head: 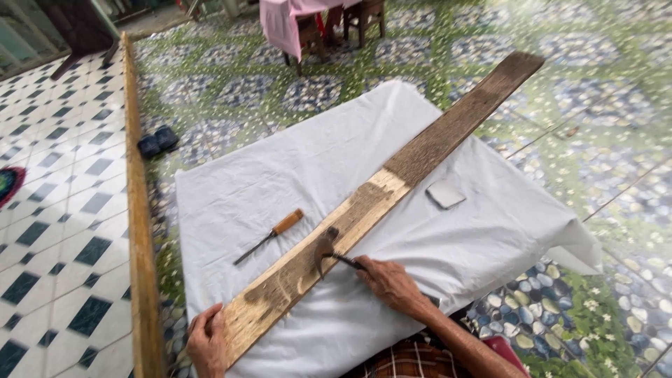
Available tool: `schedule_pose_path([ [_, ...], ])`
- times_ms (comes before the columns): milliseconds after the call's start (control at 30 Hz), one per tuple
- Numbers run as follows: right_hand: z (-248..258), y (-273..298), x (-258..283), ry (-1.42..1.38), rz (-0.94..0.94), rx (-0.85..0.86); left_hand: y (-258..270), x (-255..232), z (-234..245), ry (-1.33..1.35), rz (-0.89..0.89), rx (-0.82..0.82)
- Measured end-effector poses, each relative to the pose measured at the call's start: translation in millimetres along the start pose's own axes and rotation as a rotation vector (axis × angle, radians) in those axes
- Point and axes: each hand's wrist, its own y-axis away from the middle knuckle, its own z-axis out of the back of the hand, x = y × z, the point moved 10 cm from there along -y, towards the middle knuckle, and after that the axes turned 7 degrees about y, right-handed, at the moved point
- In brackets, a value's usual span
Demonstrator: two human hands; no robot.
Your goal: Carving a design or recess into a wooden plank using a hammer and chisel on a low table.
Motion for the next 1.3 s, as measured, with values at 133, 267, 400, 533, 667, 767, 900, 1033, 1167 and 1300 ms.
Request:
schedule_pose_path([
  [133,15,2,14,0.063,0.019,-0.043,-1,7,-2,-0.002,0.063,-0.047],
  [267,23,3,19,0.016,0.008,-0.033,-2,7,-11,0.018,0.111,0.021],
  [400,24,1,21,0.005,-0.016,-0.021,0,1,-6,-0.083,0.137,-0.021],
  [533,23,0,23,0.038,0.017,-0.025,-8,25,-9,-0.100,0.070,-0.039],
  [667,20,0,20,0.024,0.001,-0.013,-5,24,-11,-0.107,0.068,0.007],
  [767,22,-1,20,0.022,-0.008,-0.012,-9,25,-14,-0.097,0.041,0.021],
  [900,25,-1,22,0.026,-0.034,-0.001,-6,13,-11,-0.069,0.059,0.042],
  [1033,22,-1,19,0.053,-0.062,0.020,-3,14,-12,-0.027,0.091,0.048],
  [1167,22,-1,18,0.064,-0.091,0.046,-5,10,-16,0.034,-0.016,0.065],
  [1300,12,-3,7,0.060,-0.130,0.063,-7,21,-21,0.065,-0.023,0.074],
])
